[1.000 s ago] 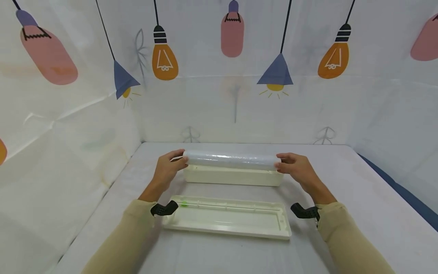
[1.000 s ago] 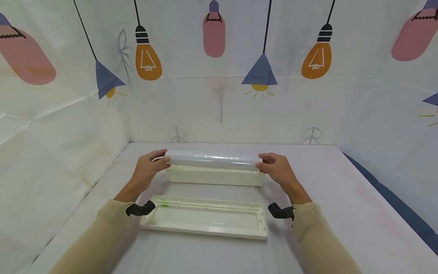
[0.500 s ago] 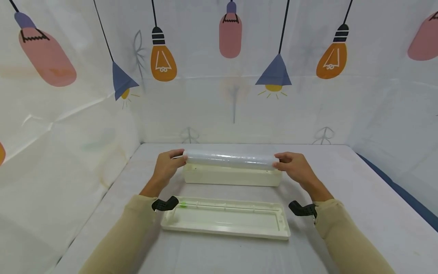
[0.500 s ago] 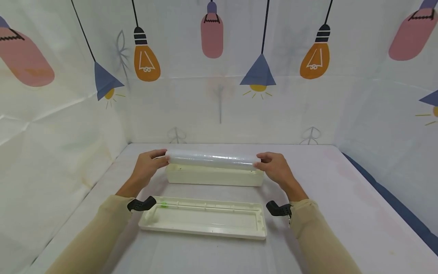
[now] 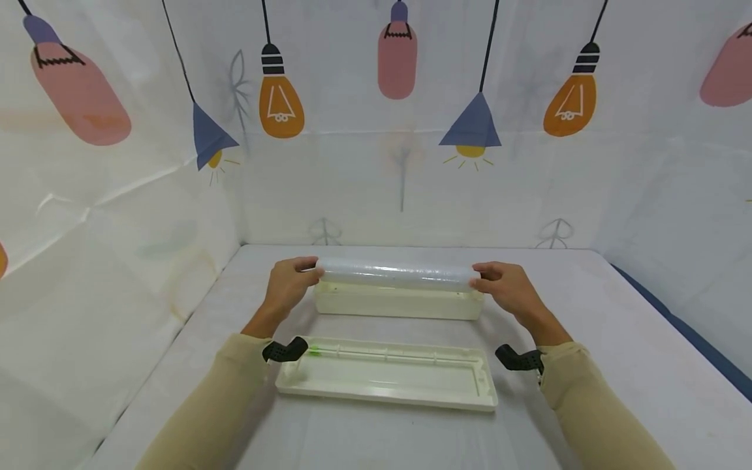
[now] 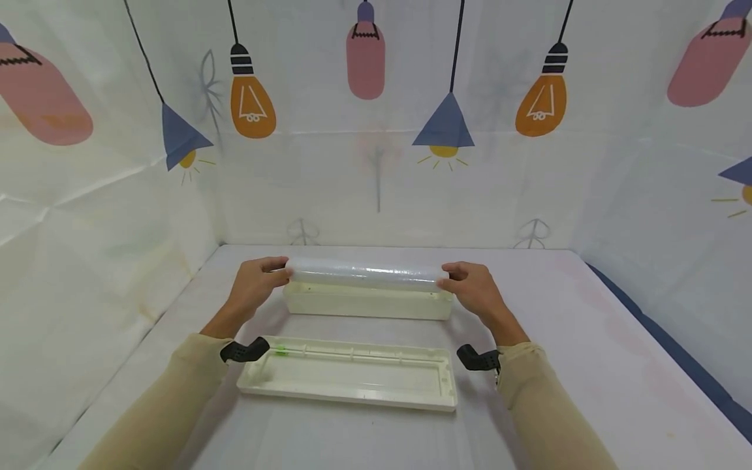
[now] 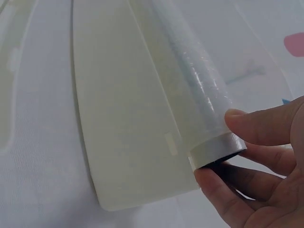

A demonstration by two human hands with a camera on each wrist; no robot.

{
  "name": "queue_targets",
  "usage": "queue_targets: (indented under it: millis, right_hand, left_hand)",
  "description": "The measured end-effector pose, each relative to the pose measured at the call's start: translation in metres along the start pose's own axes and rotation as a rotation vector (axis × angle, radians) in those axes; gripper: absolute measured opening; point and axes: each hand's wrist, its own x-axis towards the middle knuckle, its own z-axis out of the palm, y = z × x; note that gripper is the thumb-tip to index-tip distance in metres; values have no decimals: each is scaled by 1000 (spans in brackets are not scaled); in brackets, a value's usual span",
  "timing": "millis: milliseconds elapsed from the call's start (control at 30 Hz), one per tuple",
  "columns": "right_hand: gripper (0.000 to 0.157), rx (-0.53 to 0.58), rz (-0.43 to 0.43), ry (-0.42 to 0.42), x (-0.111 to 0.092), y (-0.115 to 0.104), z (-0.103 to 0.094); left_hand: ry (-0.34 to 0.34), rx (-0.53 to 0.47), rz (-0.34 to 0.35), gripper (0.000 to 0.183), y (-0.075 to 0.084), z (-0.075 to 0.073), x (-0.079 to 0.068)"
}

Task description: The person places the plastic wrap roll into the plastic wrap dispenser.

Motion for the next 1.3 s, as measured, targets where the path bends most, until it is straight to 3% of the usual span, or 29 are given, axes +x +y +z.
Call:
queue_targets:
  millis: [333,700,1300]
  right_hand:
    - [53,-14,3,7,0,1,0]
    - [52,-49,-34,18,0,1,-1]
    - [51,-105,-59,5,3,3,1]
  left_hand:
    - [-24,18,25,41,1,-2,-2]
    - [-23,114,42,37,-1,0,-3]
    - [46,163,31,32,-6,6,-3]
